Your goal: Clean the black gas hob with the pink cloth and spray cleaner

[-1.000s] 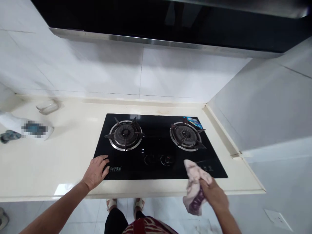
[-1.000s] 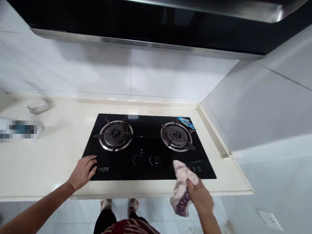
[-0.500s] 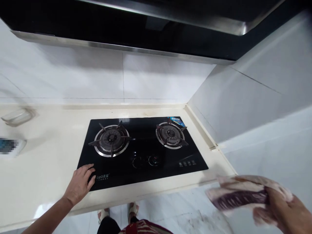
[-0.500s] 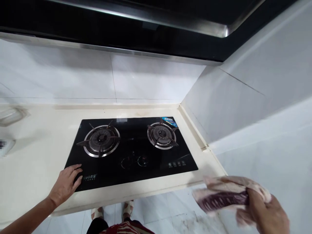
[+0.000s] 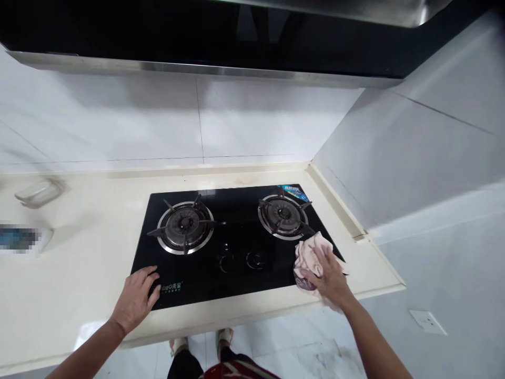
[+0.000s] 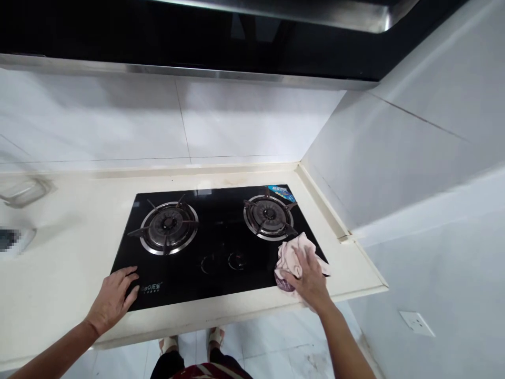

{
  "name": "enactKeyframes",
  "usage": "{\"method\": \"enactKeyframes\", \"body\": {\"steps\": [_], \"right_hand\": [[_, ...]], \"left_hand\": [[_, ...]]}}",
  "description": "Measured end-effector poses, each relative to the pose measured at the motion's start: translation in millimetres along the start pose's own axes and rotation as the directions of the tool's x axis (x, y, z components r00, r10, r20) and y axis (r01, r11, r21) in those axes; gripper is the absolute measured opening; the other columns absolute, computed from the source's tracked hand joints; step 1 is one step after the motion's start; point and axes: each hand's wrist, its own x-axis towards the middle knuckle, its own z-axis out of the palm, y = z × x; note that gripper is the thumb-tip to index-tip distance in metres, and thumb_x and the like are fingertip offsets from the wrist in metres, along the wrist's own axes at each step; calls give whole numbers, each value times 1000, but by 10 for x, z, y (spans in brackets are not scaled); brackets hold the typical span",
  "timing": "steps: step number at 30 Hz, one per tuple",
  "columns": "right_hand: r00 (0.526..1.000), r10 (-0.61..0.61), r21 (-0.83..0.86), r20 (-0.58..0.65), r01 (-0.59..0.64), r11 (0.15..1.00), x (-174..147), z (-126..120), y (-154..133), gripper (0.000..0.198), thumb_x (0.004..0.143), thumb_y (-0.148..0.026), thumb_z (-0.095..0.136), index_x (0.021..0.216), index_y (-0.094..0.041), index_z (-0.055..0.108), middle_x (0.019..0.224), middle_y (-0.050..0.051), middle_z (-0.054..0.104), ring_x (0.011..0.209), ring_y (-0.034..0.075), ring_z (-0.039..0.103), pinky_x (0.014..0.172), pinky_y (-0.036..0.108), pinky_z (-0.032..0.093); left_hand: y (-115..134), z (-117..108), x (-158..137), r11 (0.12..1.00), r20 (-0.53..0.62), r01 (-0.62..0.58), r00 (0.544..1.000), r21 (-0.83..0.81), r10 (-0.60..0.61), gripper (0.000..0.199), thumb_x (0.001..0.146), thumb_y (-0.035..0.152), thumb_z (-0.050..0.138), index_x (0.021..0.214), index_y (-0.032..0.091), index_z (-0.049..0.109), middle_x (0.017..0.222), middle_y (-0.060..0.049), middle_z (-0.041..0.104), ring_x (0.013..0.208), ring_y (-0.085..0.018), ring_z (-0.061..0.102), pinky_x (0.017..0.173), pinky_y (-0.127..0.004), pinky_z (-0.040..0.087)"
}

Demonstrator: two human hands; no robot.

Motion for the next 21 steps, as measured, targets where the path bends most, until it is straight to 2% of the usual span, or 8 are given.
{"method": "enactKeyframes", "body": {"steps": [2,4,7,9,13,15,18,21], "right_hand": [[999,27,-10,-20,-28,1000,32,70,-120,77,82,-67,52,147,-27,44,160,14,32,144,43,32,105,66,37],[998,0,-1,-62,0,1000,27,147,-275,69,83,-59,54,141,-22,50,150,18,43,138,42,38,105,63,39],[974,-213,104,-76,220,970,-35,237,-521,55,84,-42,52,133,-19,58,135,18,54,130,35,48,109,51,41],[946,-319,224,-60,324,919,-44,237,-657,51,83,-40,51,128,-20,62,132,15,59,126,31,53,110,47,42],[963,-268,504,-4,234,832,196,-23,-906,54,82,-48,50,125,-19,63,122,11,69,110,28,65,101,43,50],[965,-261,553,-7,221,803,437,-245,-1118,55,82,-49,52,128,-19,62,121,9,71,108,27,67,99,41,51],[905,-424,506,-37,383,773,832,-493,-1624,51,84,-40,55,131,-21,61,131,9,66,119,26,62,106,41,45],[791,-604,369,97,535,760,1118,-464,-2191,51,88,-32,56,138,-25,59,141,7,59,129,24,54,111,39,39]], "left_hand": [[3,2,-5,1000,2,2,1000,2,-2,19,96,35,52,107,22,62,121,-12,67,115,-30,62,93,-47,50],[3,7,-11,1000,0,4,1000,8,-4,19,96,34,52,107,23,62,121,-12,67,115,-29,62,93,-47,50],[10,10,-18,1000,-8,8,1000,10,-8,19,97,33,51,107,23,62,121,-11,67,114,-29,62,92,-46,51],[23,1,-19,1000,-14,7,1000,6,-6,18,97,34,51,107,23,62,120,-11,67,114,-28,62,92,-46,51],[66,-42,-16,1000,-26,-1,1000,13,1,17,97,32,51,107,22,61,120,-11,67,113,-27,62,92,-45,51],[87,-66,-14,1000,-24,-9,1000,21,9,17,97,29,50,108,22,61,120,-11,67,112,-27,62,92,-44,51],[105,-90,-14,1000,-4,0,1000,29,0,17,97,28,50,108,21,61,121,-11,66,113,-27,62,92,-44,51],[106,-94,-21,999,10,12,1000,33,-13,18,96,29,50,108,22,61,121,-11,66,113,-28,62,92,-45,51]]}}
